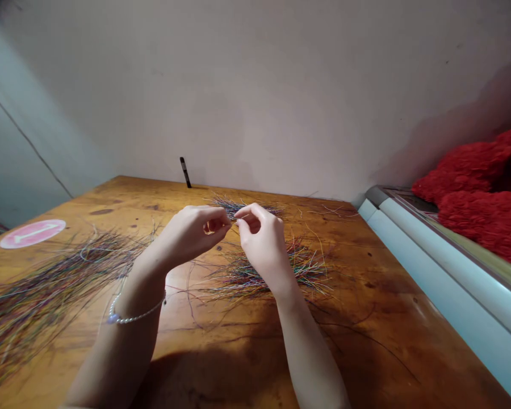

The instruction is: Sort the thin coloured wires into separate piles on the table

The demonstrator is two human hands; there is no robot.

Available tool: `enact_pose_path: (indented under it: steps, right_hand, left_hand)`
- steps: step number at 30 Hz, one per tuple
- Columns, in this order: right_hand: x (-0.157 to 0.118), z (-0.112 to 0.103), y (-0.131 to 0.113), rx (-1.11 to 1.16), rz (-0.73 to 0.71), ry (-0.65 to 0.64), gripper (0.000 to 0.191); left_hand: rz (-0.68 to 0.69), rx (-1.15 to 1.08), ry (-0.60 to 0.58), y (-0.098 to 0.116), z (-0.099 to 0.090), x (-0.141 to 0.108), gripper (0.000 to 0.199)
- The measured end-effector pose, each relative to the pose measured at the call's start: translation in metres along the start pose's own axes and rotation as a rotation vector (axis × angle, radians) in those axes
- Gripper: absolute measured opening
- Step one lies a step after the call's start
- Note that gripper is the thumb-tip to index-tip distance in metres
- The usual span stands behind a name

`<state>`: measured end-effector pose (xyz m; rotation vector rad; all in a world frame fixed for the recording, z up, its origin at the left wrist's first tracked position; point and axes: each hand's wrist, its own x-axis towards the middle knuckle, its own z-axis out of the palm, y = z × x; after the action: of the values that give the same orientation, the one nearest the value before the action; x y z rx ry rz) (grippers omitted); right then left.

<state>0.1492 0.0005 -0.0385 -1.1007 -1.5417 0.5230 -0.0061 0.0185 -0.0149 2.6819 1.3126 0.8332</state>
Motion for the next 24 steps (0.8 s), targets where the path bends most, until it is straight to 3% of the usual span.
enact_pose_path:
  steps: [6,12,17,24]
  right_hand:
    - [-0.001,0.004,0.004,-0.13,0.002,-0.127,0.011]
    - [-0.007,0.005,0.009,-0.281,0.051,-0.387,0.015]
    - [-0.009,0.009,0.019,-0.414,0.064,-0.681,0.029]
    - [-0.006,0.021,0.04,-0.482,0.096,-0.758,0.044]
  left_hand:
    - [-0.177,0.226,-0.034,-0.013,-0.003,-0.001,0.017]
    - [-0.431,0.388,-0.062,-0.036,-0.014,-0.006,0.017]
    - [-0.632,0.386,-0.147,-0.056,-0.024,-0.012,0.017]
    - [-0.792,0.253,-0.268,-0.081,-0.025,-0.016,0.021]
